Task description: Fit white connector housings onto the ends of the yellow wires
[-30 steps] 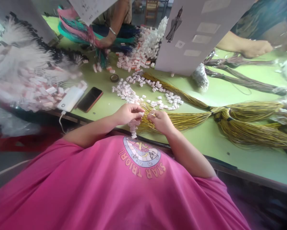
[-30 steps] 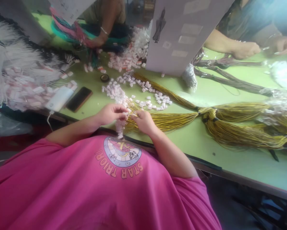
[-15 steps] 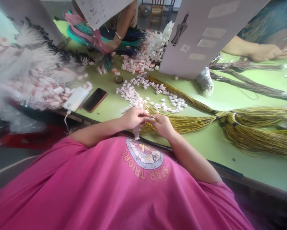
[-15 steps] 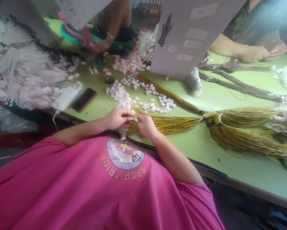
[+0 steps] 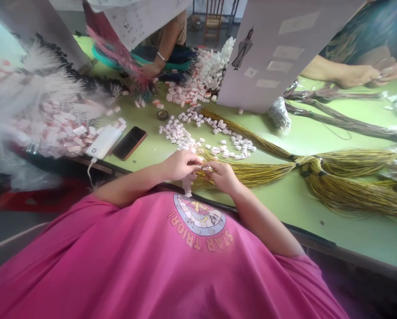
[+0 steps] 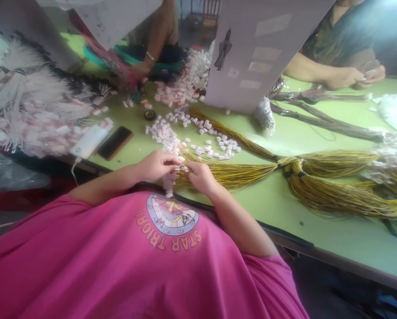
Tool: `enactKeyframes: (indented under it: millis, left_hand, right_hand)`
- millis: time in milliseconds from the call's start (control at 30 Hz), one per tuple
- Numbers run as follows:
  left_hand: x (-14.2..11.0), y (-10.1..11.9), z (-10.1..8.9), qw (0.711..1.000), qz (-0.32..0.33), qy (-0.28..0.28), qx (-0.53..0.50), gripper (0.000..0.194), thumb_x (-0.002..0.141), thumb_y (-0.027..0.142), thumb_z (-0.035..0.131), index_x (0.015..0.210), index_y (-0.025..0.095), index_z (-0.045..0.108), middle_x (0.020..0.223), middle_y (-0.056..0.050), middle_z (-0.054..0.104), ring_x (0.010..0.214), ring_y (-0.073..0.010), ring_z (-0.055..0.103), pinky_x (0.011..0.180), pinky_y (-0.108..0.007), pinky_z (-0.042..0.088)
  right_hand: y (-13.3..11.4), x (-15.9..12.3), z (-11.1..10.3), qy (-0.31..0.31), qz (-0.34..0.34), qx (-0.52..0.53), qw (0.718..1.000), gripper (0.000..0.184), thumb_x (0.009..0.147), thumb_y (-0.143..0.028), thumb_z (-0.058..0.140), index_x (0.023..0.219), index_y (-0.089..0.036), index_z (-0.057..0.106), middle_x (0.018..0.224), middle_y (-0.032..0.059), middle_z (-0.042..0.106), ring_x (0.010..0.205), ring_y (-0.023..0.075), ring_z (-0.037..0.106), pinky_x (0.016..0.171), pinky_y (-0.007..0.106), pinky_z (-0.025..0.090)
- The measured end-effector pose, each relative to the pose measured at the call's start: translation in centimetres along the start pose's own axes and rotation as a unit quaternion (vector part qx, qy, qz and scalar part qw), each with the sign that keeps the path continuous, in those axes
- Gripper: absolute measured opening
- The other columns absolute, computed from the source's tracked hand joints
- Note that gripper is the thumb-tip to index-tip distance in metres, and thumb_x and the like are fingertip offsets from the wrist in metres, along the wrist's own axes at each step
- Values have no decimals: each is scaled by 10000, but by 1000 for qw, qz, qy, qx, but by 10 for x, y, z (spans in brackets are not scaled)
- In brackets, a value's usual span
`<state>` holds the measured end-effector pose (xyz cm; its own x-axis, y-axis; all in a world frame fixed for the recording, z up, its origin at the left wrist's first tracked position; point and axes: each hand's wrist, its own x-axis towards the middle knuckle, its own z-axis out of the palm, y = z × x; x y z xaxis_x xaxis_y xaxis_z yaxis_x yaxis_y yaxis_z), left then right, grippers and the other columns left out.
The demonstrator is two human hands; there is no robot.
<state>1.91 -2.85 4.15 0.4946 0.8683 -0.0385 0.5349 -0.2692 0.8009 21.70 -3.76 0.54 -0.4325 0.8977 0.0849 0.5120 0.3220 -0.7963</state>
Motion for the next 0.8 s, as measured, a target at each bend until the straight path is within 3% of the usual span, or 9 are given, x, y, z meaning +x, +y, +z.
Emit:
enactKeyframes:
  millis: [133, 200, 300, 400, 467, 567, 667, 733, 800]
  left_hand:
    - [8, -18, -37, 990, 17, 9, 138, 186, 775, 278, 623, 911, 170, 689, 931, -45, 681, 837, -160, 599, 806, -290, 458]
    - [18, -44, -56, 978, -45, 68, 190, 230, 787, 289, 605, 966, 158, 665, 1004, -70, 658, 898, -187, 591, 843, -306, 444]
    - [36, -91, -74, 924, -189, 180, 279, 299, 803, 264, 572, 1061, 116, 606, 1046, -139, 618, 966, -251, 578, 865, -353, 429]
    - [50, -126, -82, 915, -214, 162, 303, 328, 794, 256, 592, 1079, 92, 591, 1116, -193, 576, 1038, -297, 555, 901, -381, 413]
    - [54, -136, -85, 920, -203, 139, 306, 253, 818, 209, 544, 1029, 89, 616, 1100, -197, 589, 1029, -287, 559, 910, -374, 407]
    - [52, -131, -88, 924, -182, 132, 308, 219, 834, 157, 480, 965, 101, 646, 1053, -175, 630, 995, -256, 569, 905, -352, 410]
    - [42, -106, -85, 946, -145, 156, 246, 217, 837, 211, 501, 962, 115, 651, 1030, -128, 658, 954, -219, 577, 890, -325, 422]
    - [33, -80, -74, 975, -114, 146, 121, 234, 840, 266, 520, 985, 131, 645, 956, -77, 670, 841, -169, 587, 819, -288, 449]
    - [23, -53, -57, 991, -99, 80, -29, 243, 844, 285, 529, 1005, 139, 637, 789, -33, 641, 650, -115, 548, 673, -257, 458]
  right_hand:
    - [-2, 2, -7, 101, -58, 49, 992, 186, 803, -280, 554, 824, -223, 730, 925, 57, 692, 886, 181, 617, 829, 353, 470]
    - [-3, 2, -8, 140, -51, 61, 987, 170, 789, -287, 578, 793, -234, 739, 891, 54, 694, 844, 176, 622, 807, 356, 482]
    - [-2, 1, -7, 140, -51, 57, 987, 133, 742, -280, 627, 770, -230, 747, 800, 44, 699, 747, 167, 613, 748, 349, 489]
    - [2, -1, -6, 128, -28, 36, 991, 161, 694, -267, 667, 825, -226, 751, 760, 36, 699, 681, 156, 588, 681, 330, 484]
    - [4, -1, -6, 114, -23, 28, 993, 205, 686, -251, 662, 869, -220, 748, 753, 33, 695, 654, 149, 577, 655, 317, 476]
    - [1, -1, -7, 107, -33, 36, 993, 158, 704, -242, 629, 800, -198, 746, 755, 43, 699, 710, 160, 592, 701, 318, 466]
    - [-5, 0, -7, 67, 12, 40, 997, 183, 720, -237, 595, 814, -184, 742, 738, 35, 695, 686, 150, 590, 683, 300, 448]
    - [-7, 1, -6, 65, 34, 36, 997, 194, 716, -227, 578, 816, -163, 732, 720, 30, 682, 639, 134, 558, 640, 284, 427]
    - [-7, 2, -4, 63, 39, 39, 997, 190, 724, -232, 568, 810, -153, 718, 710, 25, 672, 628, 125, 540, 629, 272, 415]
